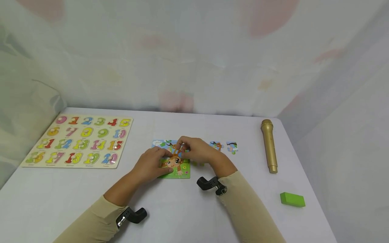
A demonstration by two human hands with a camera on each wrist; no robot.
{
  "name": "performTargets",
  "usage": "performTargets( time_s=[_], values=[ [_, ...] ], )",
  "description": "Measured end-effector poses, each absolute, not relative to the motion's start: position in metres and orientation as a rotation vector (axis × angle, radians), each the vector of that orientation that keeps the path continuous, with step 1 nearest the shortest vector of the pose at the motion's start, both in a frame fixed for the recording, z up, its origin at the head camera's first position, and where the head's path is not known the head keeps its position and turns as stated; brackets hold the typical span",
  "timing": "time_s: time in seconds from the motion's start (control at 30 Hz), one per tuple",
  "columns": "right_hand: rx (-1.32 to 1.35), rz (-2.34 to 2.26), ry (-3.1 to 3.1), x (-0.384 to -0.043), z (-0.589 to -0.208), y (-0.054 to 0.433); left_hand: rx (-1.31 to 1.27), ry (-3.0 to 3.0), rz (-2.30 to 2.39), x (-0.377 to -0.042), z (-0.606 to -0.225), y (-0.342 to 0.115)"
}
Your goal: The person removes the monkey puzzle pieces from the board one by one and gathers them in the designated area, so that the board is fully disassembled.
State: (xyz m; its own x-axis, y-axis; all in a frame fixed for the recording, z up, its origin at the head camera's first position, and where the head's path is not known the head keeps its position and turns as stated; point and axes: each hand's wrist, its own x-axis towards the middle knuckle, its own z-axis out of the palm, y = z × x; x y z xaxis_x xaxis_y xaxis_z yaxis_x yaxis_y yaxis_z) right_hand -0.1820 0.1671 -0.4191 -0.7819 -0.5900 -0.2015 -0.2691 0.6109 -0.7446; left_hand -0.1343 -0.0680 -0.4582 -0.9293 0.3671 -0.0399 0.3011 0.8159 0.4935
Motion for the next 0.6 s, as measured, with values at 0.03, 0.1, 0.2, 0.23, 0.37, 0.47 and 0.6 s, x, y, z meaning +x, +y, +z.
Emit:
performTargets(
  time_s=[0.03,0.1,0.2,0.23,0.37,0.47,0.6],
  values=[
    [-0.679,-1.011,2.405,-0.182,-0.419,0.168,0.533,2.865,0.745,-0.134,-0.458,-0.068],
    [-0.674,-1.013,2.395,-0.182,-0.42,0.171,0.534,2.86,0.744,-0.135,-0.458,-0.067],
    [-0.671,-1.015,2.379,-0.181,-0.42,0.174,0.532,2.855,0.74,-0.135,-0.458,-0.067],
    [-0.674,-1.016,2.377,-0.181,-0.42,0.176,0.531,2.854,0.741,-0.135,-0.458,-0.067],
    [-0.673,-1.039,2.367,-0.179,-0.418,0.181,0.527,2.854,0.743,-0.135,-0.457,-0.067],
    [-0.653,-1.064,2.358,-0.179,-0.418,0.185,0.523,2.854,0.746,-0.134,-0.457,-0.067],
    [-0.629,-1.09,2.343,-0.177,-0.417,0.191,0.525,2.856,0.745,-0.134,-0.457,-0.067]
  ],
)
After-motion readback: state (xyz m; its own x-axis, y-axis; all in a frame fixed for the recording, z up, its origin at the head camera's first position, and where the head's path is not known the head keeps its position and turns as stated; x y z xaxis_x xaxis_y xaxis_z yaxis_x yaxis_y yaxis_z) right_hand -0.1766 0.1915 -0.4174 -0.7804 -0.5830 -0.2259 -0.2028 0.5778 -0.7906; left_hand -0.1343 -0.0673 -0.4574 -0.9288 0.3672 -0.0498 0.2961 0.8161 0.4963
